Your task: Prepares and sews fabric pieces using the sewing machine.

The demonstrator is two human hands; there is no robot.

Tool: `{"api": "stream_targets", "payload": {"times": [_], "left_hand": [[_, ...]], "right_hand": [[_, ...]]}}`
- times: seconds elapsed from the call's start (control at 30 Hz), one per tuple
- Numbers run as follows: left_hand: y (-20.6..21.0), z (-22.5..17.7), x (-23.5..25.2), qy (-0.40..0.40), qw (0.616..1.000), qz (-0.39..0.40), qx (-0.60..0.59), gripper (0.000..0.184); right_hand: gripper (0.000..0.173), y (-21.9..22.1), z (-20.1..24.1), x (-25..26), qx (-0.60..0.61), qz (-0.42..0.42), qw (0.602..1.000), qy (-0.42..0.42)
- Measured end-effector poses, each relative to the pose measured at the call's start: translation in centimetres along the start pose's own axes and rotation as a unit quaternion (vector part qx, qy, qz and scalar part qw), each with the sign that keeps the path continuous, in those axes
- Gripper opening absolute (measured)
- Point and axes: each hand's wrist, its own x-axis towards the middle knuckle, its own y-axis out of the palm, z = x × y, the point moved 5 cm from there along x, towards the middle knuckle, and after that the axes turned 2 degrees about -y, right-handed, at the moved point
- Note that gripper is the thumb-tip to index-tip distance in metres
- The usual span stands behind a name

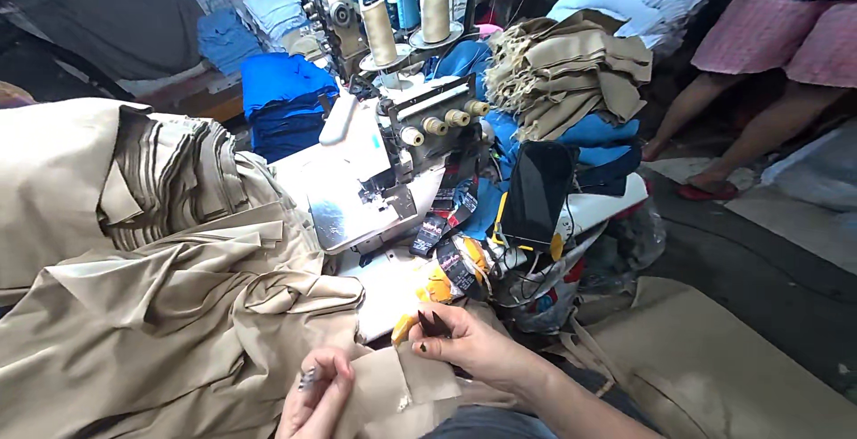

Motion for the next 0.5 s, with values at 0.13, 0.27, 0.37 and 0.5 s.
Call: {"api": "stream_targets", "payload": {"times": [0.13,0.27,0.37,0.5], "left_hand": [[0.7,0.3,-0.4,0.024,0.954,0.072,0.291,0.037],[-0.7,1.4,-0.2,0.05,0.893,0.018,0.446,0.021],[-2.4,1.9,-0.2,0.085,0.934,-0.022,0.346,0.013],[-2.8,2.2,-0.1,0.073,0.979,-0.081,0.174,0.01]], "right_hand": [[0.007,-0.8,-0.2,-0.1,-0.011,0.027,0.999,-0.025],[0.038,-0.6,0.0,-0.4,-0.27,0.097,0.958,0.003],[0.055,0.5,-0.2,-0.6,-0.381,0.143,0.913,0.026],[0.035,0.7,-0.1,-0.7,-0.368,0.085,0.926,0.001]]}}
